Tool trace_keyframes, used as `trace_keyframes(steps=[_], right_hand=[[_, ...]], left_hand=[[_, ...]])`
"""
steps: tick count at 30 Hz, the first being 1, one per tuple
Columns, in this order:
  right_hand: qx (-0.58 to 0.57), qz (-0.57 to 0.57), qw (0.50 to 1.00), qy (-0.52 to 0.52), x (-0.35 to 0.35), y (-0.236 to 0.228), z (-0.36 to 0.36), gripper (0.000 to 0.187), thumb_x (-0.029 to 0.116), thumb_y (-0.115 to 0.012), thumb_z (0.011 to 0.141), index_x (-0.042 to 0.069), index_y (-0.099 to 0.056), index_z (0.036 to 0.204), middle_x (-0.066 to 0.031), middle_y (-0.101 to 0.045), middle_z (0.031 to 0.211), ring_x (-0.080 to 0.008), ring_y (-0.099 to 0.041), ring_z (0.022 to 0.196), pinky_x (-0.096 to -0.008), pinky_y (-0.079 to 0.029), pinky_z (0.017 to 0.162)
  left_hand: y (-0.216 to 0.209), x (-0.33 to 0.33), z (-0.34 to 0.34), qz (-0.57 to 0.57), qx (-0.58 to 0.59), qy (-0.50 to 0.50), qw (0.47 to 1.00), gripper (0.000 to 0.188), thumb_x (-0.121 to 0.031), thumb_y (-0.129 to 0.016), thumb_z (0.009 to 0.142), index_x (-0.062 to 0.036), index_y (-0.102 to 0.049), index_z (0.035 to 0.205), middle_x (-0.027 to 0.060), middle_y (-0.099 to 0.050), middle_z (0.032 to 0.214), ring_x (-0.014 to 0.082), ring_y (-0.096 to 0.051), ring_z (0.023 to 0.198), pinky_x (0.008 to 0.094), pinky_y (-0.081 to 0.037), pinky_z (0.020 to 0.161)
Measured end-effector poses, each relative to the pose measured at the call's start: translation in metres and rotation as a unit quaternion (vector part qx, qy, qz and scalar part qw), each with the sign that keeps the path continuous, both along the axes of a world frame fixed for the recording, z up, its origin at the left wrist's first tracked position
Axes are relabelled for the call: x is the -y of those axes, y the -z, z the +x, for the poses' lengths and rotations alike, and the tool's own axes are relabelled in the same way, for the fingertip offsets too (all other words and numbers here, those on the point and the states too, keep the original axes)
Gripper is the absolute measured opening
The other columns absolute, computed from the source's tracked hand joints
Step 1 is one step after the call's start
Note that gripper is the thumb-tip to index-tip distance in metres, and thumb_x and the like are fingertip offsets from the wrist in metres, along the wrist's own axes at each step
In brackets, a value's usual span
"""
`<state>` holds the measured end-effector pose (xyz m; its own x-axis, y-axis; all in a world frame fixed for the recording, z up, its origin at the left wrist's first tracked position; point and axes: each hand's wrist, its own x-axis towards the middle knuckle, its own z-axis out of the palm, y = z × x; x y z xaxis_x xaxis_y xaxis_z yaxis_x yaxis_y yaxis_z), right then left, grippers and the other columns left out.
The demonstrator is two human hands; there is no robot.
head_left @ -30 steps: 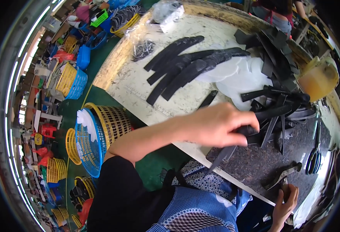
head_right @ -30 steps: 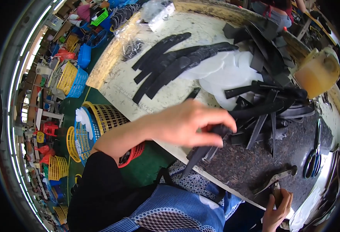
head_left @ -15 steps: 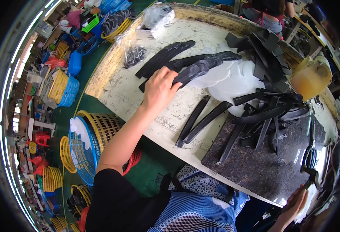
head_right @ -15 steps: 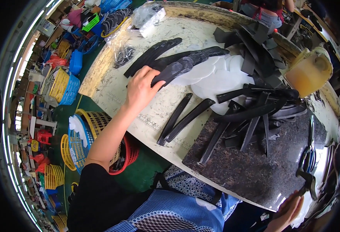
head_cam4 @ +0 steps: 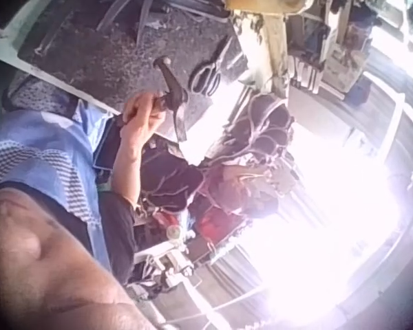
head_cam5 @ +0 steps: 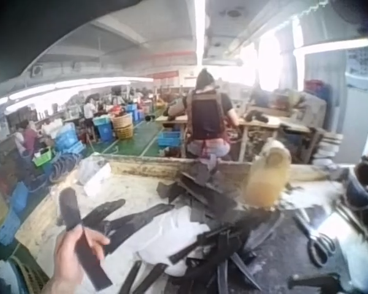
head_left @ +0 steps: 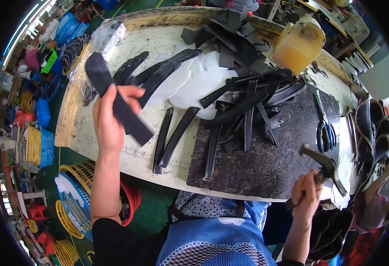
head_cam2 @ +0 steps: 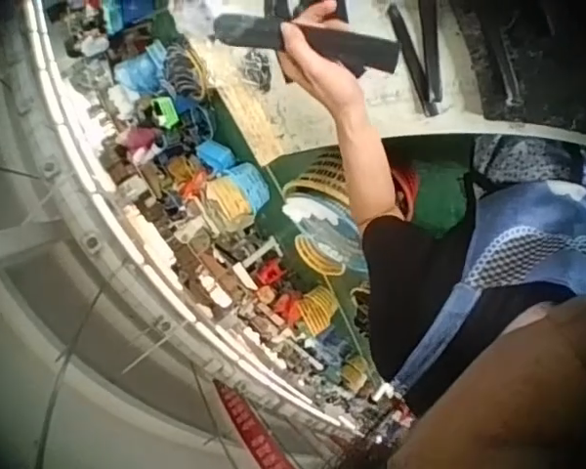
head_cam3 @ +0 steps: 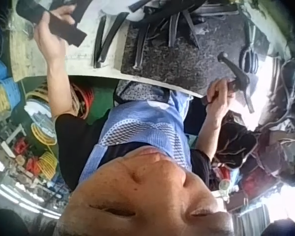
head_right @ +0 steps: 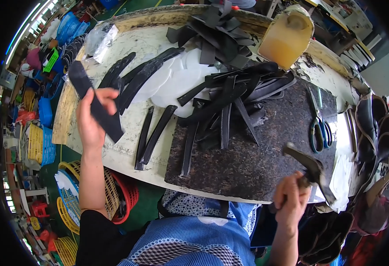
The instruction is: Prepare shoe components by hammering and organizing material strips at a factory workbench.
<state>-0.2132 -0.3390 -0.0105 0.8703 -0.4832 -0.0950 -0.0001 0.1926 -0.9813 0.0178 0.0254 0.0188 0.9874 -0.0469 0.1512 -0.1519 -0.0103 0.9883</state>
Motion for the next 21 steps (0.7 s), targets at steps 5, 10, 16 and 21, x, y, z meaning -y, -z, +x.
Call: trace_keyframes(steps=[5,10,16,21], right_hand=[[0.028,0.031,0.992,-0.116,-0.036,-0.002,0.013,0.037,0.035,-0.056,0.103,0.007,-0.048,0.080,-0.0159,-0.071,0.092,-0.0053,-0.050,0.048,-0.0194,-0.035,0.041],[0.037,0.186,0.973,-0.131,-0.076,-0.001,0.029,0.044,0.020,-0.083,0.082,0.010,-0.041,0.088,-0.0225,-0.064,0.120,-0.0197,-0.064,0.101,-0.0288,-0.050,0.081],[0.032,0.130,0.989,-0.069,-0.067,-0.005,0.022,0.044,-0.005,-0.076,0.085,0.012,-0.036,0.087,-0.0160,-0.068,0.101,-0.0070,-0.060,0.076,-0.0197,-0.049,0.063],[-0.006,0.127,0.991,-0.041,-0.053,-0.007,0.003,0.042,-0.012,-0.073,0.080,0.011,-0.037,0.086,-0.0172,-0.069,0.098,-0.0108,-0.061,0.074,-0.0231,-0.049,0.064]], left_hand=[[0.002,0.053,-0.027,-0.158,-0.046,0.098,0.981,0.049,-0.043,-0.039,0.108,0.0009,-0.062,0.112,0.0062,-0.060,0.091,0.0111,-0.057,0.072,0.0253,-0.047,0.069],[0.024,0.136,-0.111,-0.233,-0.066,0.183,0.953,0.074,-0.059,-0.029,0.105,-0.0001,-0.034,0.150,0.0110,-0.047,0.126,0.0219,-0.058,0.106,0.0368,-0.062,0.077],[0.057,0.168,-0.153,-0.301,0.066,0.175,0.935,0.067,-0.052,-0.029,0.108,-0.0073,-0.025,0.158,0.0136,-0.045,0.140,0.0269,-0.053,0.124,0.0460,-0.044,0.107],[0.055,0.168,-0.165,-0.305,0.008,0.308,0.901,0.084,-0.069,-0.037,0.099,-0.0012,-0.036,0.148,0.0207,-0.050,0.134,0.0322,-0.057,0.121,0.0475,-0.045,0.107]])
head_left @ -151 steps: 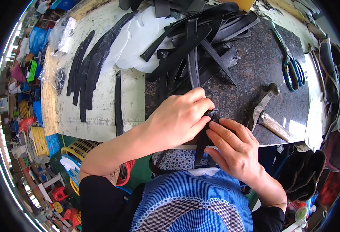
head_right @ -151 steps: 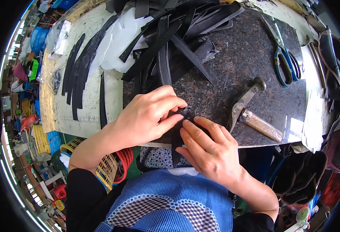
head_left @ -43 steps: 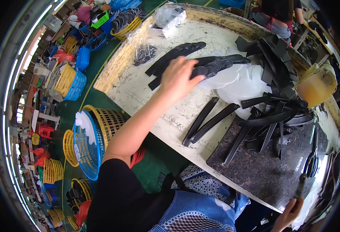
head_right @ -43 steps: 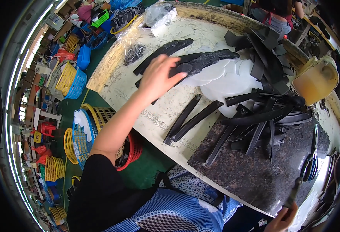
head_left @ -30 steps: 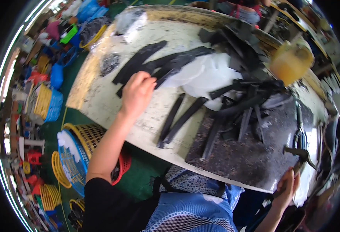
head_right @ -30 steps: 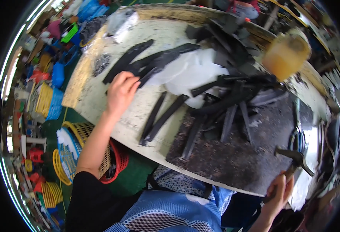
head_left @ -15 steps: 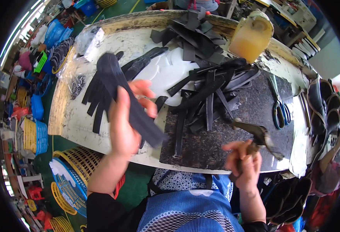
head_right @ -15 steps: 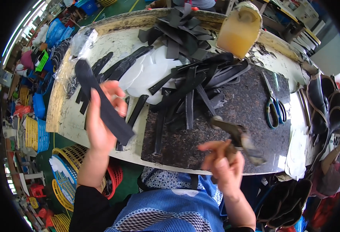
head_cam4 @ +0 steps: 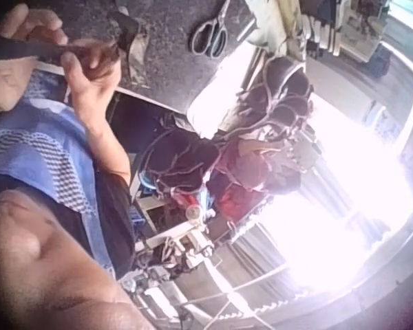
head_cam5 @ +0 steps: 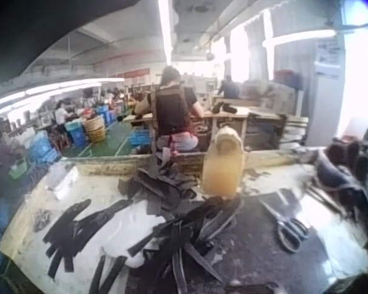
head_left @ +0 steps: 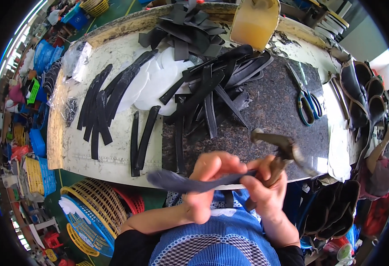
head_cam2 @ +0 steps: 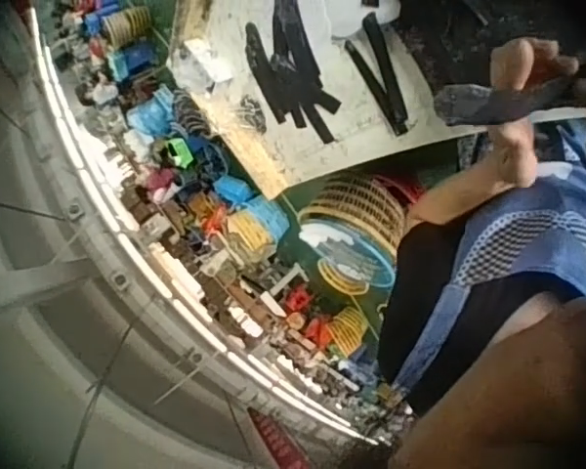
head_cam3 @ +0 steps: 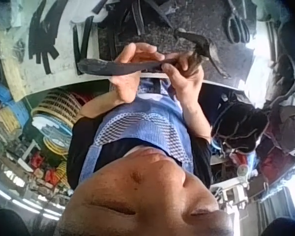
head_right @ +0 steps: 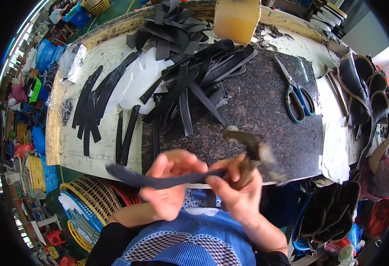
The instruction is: Prepare shoe components by hammering and organizing material strips at a factory workbench.
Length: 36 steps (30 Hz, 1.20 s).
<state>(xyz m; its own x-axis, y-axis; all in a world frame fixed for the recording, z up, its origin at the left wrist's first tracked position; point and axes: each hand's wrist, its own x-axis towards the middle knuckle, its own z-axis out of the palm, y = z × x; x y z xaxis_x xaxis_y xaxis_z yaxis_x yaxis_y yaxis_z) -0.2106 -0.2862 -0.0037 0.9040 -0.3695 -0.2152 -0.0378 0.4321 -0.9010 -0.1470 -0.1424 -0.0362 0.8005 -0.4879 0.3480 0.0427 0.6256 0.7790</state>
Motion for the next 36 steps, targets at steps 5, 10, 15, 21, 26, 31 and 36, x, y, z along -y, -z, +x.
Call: trace_keyframes(steps=[5,10,15,21,26,31,36], right_hand=[[-0.082,-0.191,0.968,-0.139,0.056,-0.007,-0.022,0.042,-0.006,-0.072,0.072,0.012,-0.037,0.084,-0.0142,-0.067,0.090,-0.0125,-0.055,0.070,-0.0265,-0.045,0.066],[-0.083,-0.264,0.944,-0.179,0.054,-0.016,-0.018,0.030,0.005,-0.082,0.073,0.006,-0.055,0.087,-0.0073,-0.068,0.090,-0.0108,-0.061,0.073,-0.0273,-0.049,0.064],[-0.064,-0.341,0.938,0.013,0.075,-0.008,-0.033,0.009,0.007,-0.058,0.098,0.002,-0.056,0.092,-0.0041,-0.057,0.085,-0.0051,-0.050,0.064,-0.0203,-0.038,0.055],[-0.117,-0.423,0.898,-0.016,0.085,-0.019,-0.059,0.016,0.011,-0.058,0.100,-0.003,-0.065,0.104,-0.0068,-0.067,0.074,-0.0079,-0.052,0.053,-0.0241,-0.042,0.051],[-0.071,-0.581,0.799,-0.137,0.084,-0.008,-0.038,0.010,0.004,-0.064,0.092,-0.002,-0.065,0.101,-0.0164,-0.066,0.077,-0.0340,-0.064,0.059,-0.0391,-0.049,0.053],[-0.015,-0.599,0.780,-0.180,0.091,-0.002,-0.034,0.016,0.000,-0.065,0.088,-0.004,-0.064,0.104,-0.0175,-0.063,0.090,-0.0355,-0.064,0.061,-0.0404,-0.050,0.054],[-0.021,-0.581,0.782,-0.225,0.104,-0.009,-0.023,0.018,0.001,-0.066,0.087,-0.003,-0.064,0.104,-0.0162,-0.061,0.087,-0.0338,-0.064,0.059,-0.0387,-0.050,0.051]], left_hand=[[-0.030,-0.043,0.040,0.140,-0.157,0.340,0.917,0.132,-0.098,-0.040,0.069,-0.0018,-0.024,0.157,0.0263,-0.037,0.155,0.0388,-0.050,0.136,0.0474,-0.045,0.108],[-0.038,-0.002,0.041,0.447,0.205,0.244,0.836,0.022,-0.013,-0.074,0.091,-0.0014,-0.072,0.109,0.0116,-0.075,0.082,0.0166,-0.073,0.071,0.0298,-0.055,0.064],[-0.005,0.027,0.056,0.406,0.327,0.080,0.850,0.011,-0.009,-0.074,0.087,-0.0004,-0.074,0.093,0.0096,-0.067,0.080,0.0201,-0.065,0.070,0.0334,-0.051,0.059],[0.013,0.034,0.061,0.419,0.379,0.019,0.825,0.033,-0.005,-0.076,0.083,-0.0016,-0.067,0.115,0.0084,-0.063,0.088,0.0250,-0.063,0.078,0.0372,-0.053,0.069],[0.016,0.036,0.060,0.425,0.354,0.021,0.833,0.035,-0.002,-0.076,0.081,-0.0019,-0.069,0.116,0.0078,-0.062,0.089,0.0214,-0.064,0.073,0.0331,-0.053,0.063],[0.013,0.035,0.061,0.421,0.372,0.022,0.827,0.034,0.000,-0.076,0.080,-0.0013,-0.071,0.114,0.0064,-0.061,0.091,0.0198,-0.063,0.073,0.0320,-0.054,0.065],[0.008,0.037,0.057,0.427,0.481,0.003,0.765,0.035,0.005,-0.072,0.077,0.0046,-0.070,0.112,0.0089,-0.059,0.095,0.0208,-0.061,0.082,0.0298,-0.056,0.067]])
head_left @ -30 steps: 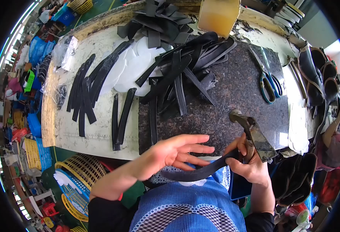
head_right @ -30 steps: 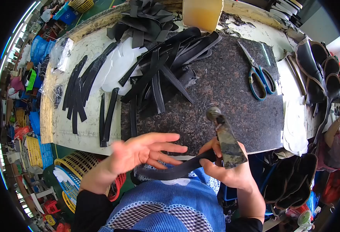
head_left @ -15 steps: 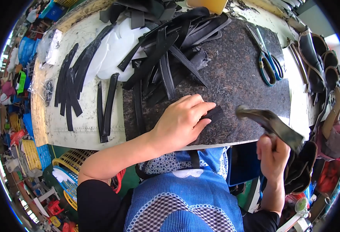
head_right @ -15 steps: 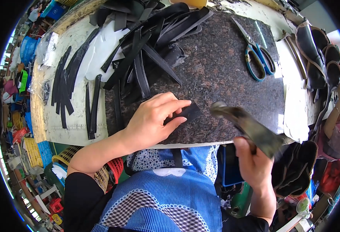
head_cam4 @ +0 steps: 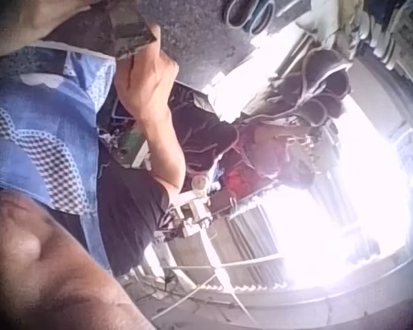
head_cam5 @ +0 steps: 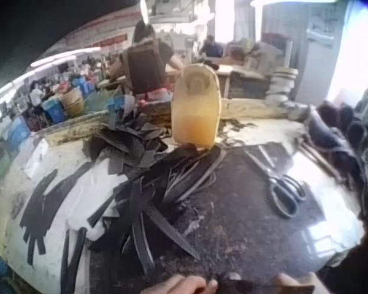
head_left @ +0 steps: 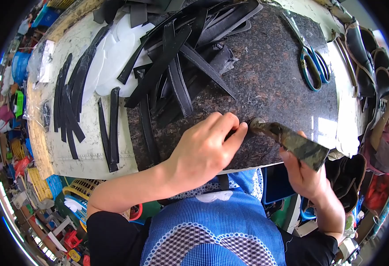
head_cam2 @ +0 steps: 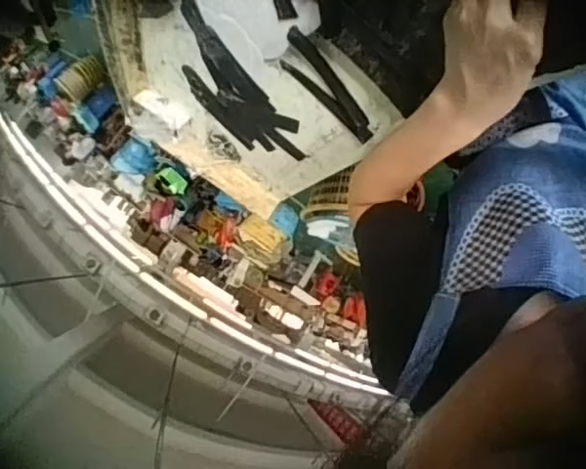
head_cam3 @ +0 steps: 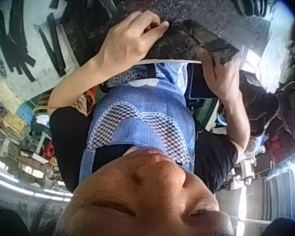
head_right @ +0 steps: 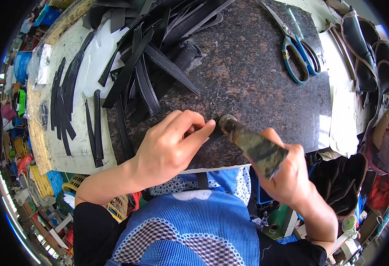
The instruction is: Prepare shoe components by hammering and organizing material strips at a factory workbench.
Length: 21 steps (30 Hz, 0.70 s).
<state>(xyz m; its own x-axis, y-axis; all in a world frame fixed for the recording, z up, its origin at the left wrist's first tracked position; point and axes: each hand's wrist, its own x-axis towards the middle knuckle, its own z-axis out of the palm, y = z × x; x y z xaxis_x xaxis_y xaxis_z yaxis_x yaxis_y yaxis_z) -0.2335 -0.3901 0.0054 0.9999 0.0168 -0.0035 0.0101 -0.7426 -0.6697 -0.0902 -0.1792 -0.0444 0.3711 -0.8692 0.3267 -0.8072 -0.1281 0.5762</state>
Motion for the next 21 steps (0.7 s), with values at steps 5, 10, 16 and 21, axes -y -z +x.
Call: trace_keyframes(steps=[5,10,16,21], right_hand=[[-0.039,-0.016,0.999,0.009,0.003,-0.010,0.010,0.010,0.002,-0.067,0.086,0.000,-0.062,0.095,-0.0121,-0.060,0.078,-0.0277,-0.061,0.058,-0.0359,-0.046,0.050],[-0.055,0.014,0.998,0.027,0.008,0.001,0.005,0.003,0.001,-0.062,0.089,0.004,-0.063,0.091,-0.0102,-0.054,0.082,-0.0228,-0.055,0.061,-0.0361,-0.039,0.052],[-0.012,0.054,0.998,0.017,0.003,0.012,0.005,0.015,0.004,-0.069,0.085,0.004,-0.060,0.097,-0.0070,-0.059,0.087,-0.0223,-0.057,0.061,-0.0357,-0.045,0.049],[-0.082,-0.083,0.988,-0.104,0.002,0.014,-0.004,0.012,0.004,-0.051,0.094,0.001,-0.062,0.090,-0.0074,-0.049,0.086,-0.0166,-0.054,0.069,-0.0330,-0.038,0.051]], left_hand=[[-0.005,0.000,-0.008,0.056,0.099,0.006,0.994,0.039,0.003,-0.066,0.074,0.0072,-0.067,0.113,0.0114,-0.059,0.097,0.0223,-0.061,0.086,0.0296,-0.058,0.072],[-0.002,-0.002,-0.005,0.046,0.084,-0.006,0.995,0.031,0.002,-0.070,0.076,0.0057,-0.070,0.107,0.0097,-0.060,0.095,0.0211,-0.062,0.084,0.0287,-0.057,0.070],[-0.005,-0.017,0.009,0.046,-0.061,0.044,0.996,0.036,0.006,-0.071,0.078,0.0075,-0.068,0.113,0.0099,-0.057,0.094,0.0221,-0.059,0.083,0.0290,-0.054,0.067],[-0.002,-0.025,-0.001,0.034,0.018,0.019,0.999,0.034,0.005,-0.072,0.076,0.0060,-0.069,0.111,0.0085,-0.058,0.094,0.0218,-0.059,0.080,0.0283,-0.055,0.067]])
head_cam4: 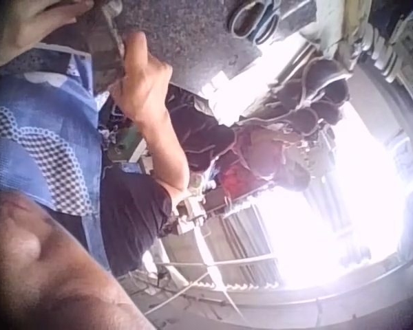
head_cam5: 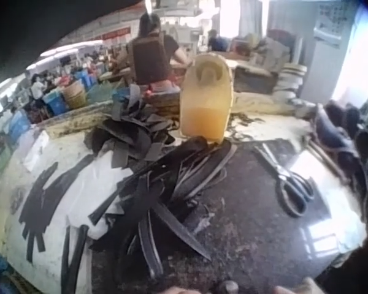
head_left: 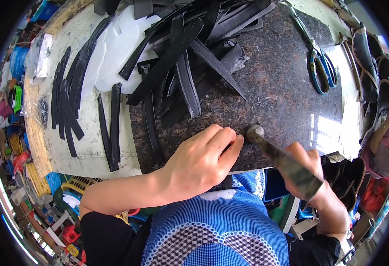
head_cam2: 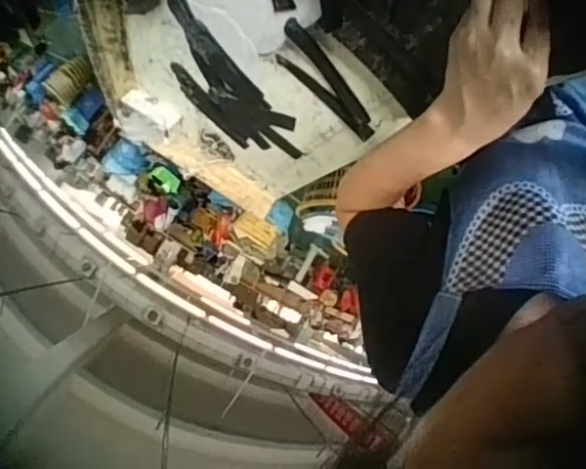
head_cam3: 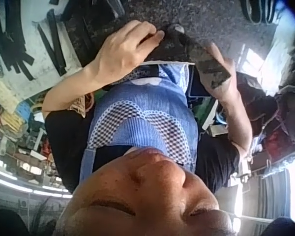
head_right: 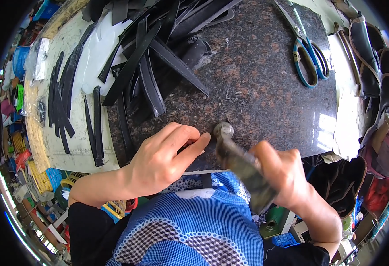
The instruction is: Prepare shoe components by hammering and organizing material strips at a factory workbench.
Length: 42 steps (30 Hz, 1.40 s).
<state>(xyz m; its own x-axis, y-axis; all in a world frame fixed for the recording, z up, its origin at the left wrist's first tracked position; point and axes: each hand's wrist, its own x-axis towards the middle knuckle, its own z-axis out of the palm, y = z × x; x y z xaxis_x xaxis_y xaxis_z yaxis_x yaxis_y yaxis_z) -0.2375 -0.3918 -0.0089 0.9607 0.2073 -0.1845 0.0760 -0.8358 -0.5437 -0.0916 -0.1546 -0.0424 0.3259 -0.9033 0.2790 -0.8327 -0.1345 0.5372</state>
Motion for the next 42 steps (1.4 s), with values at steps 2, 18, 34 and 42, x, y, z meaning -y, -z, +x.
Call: trace_keyframes(steps=[2,18,34,42], right_hand=[[0.010,0.088,0.994,0.068,0.005,0.011,-0.002,0.009,0.003,-0.053,0.093,0.002,-0.057,0.085,-0.0103,-0.052,0.084,-0.0169,-0.052,0.060,-0.0329,-0.037,0.047],[0.070,0.067,0.995,-0.012,-0.029,0.001,0.009,0.004,0.004,-0.060,0.090,0.003,-0.060,0.086,-0.0088,-0.057,0.075,-0.0247,-0.054,0.053,-0.0331,-0.040,0.050],[-0.026,0.097,0.995,-0.018,-0.056,-0.006,0.016,0.008,-0.001,-0.054,0.094,0.006,-0.054,0.090,-0.0036,-0.064,0.074,-0.0186,-0.065,0.059,-0.0323,-0.049,0.052],[-0.050,0.124,0.991,0.025,-0.063,0.005,0.018,0.006,0.003,-0.062,0.085,0.006,-0.056,0.085,-0.0106,-0.056,0.075,-0.0219,-0.060,0.064,-0.0361,-0.046,0.056]], left_hand=[[0.004,-0.003,0.000,-0.004,0.015,-0.004,1.000,0.032,0.003,-0.072,0.077,0.0056,-0.070,0.109,0.0078,-0.058,0.092,0.0214,-0.059,0.079,0.0285,-0.055,0.066],[0.004,-0.037,0.002,-0.012,0.026,0.005,1.000,0.029,-0.003,-0.075,0.076,0.0029,-0.071,0.104,0.0060,-0.060,0.090,0.0211,-0.061,0.084,0.0303,-0.056,0.071],[-0.002,-0.070,0.018,0.019,-0.070,0.041,0.997,0.027,-0.002,-0.072,0.077,0.0029,-0.071,0.103,0.0068,-0.059,0.090,0.0227,-0.061,0.083,0.0310,-0.055,0.068],[-0.001,-0.085,0.012,-0.002,0.000,0.024,1.000,0.024,-0.003,-0.073,0.076,0.0021,-0.071,0.099,0.0060,-0.060,0.089,0.0214,-0.061,0.083,0.0304,-0.055,0.067]])
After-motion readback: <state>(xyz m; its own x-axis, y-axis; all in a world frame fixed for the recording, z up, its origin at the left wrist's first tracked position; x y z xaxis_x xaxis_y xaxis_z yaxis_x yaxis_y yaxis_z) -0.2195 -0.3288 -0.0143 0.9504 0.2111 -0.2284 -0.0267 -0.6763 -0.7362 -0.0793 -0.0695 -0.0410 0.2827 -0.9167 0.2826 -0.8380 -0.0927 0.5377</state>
